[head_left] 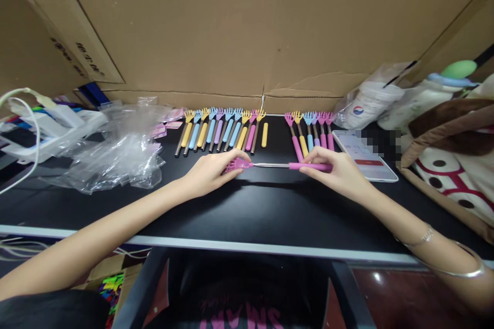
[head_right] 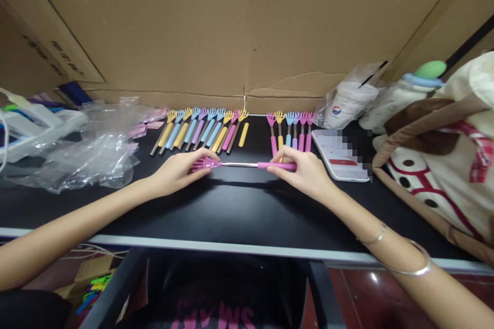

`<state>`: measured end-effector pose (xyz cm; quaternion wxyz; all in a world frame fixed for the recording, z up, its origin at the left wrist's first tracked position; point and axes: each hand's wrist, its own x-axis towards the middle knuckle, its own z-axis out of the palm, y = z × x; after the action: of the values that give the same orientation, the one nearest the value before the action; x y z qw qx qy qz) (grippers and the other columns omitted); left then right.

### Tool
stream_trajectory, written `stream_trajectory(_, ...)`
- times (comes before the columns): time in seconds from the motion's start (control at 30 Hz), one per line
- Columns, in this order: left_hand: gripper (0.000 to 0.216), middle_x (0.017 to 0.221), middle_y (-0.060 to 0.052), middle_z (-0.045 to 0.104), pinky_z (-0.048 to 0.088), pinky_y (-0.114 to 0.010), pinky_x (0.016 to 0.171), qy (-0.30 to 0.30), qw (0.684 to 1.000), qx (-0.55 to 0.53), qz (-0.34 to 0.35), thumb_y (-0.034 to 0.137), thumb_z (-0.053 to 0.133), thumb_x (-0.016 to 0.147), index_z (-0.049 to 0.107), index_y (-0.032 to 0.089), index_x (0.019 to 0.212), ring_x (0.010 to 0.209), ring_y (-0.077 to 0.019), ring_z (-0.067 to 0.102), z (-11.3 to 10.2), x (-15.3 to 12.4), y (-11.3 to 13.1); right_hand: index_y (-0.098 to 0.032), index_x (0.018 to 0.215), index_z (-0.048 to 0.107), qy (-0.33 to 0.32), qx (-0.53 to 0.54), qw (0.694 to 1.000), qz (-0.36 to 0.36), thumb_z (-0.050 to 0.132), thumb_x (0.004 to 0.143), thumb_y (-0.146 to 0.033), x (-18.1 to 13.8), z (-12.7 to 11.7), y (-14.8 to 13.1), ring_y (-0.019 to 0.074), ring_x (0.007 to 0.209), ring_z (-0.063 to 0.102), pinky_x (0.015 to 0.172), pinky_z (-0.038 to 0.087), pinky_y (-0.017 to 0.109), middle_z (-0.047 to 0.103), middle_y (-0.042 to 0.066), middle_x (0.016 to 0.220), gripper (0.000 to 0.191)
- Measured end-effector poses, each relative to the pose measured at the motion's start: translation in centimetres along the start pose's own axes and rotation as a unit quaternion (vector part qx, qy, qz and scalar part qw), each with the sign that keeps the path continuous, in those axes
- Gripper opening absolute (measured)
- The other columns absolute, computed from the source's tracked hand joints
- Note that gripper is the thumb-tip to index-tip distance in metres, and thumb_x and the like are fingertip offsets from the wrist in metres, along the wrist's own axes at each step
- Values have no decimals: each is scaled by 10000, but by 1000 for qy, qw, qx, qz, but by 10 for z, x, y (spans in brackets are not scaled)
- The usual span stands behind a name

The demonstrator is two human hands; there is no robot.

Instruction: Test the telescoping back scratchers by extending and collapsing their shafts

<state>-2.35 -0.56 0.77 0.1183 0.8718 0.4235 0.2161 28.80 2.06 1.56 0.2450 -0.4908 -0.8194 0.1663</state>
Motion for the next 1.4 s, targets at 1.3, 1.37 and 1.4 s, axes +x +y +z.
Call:
stream_trajectory(1.3,316,794,-10,665,339,-281,590,82,927,351,103,395,399,943,616,316,1158,754,-170,581,-36,-7,-23,-254,1062,687,24,-134,987,-81,506,831,-508,-3,-41,39,180,731,637,644,410,269,715,35,925,388)
stream_trajectory(1.37,321,804,-13,667,338,-277,581,82,927,353,98,396,405,940,604,332,1184,757,-169,583,-40,-11,-25,-242,1068,692,15,-140,988,-67,509,824,-514,-6,-49,45,179,739,631,645,406,263,714,46,931,408)
stream_trajectory(1.4,318,817,-13,671,341,-275,581,81,929,348,96,395,411,938,607,336,1182,759,-167,584,-42,-13,-25,-238,1067,694,9,-142,988,-61,512,820,-517,-7,-52,47,175,728,625,636,400,259,715,50,916,415)
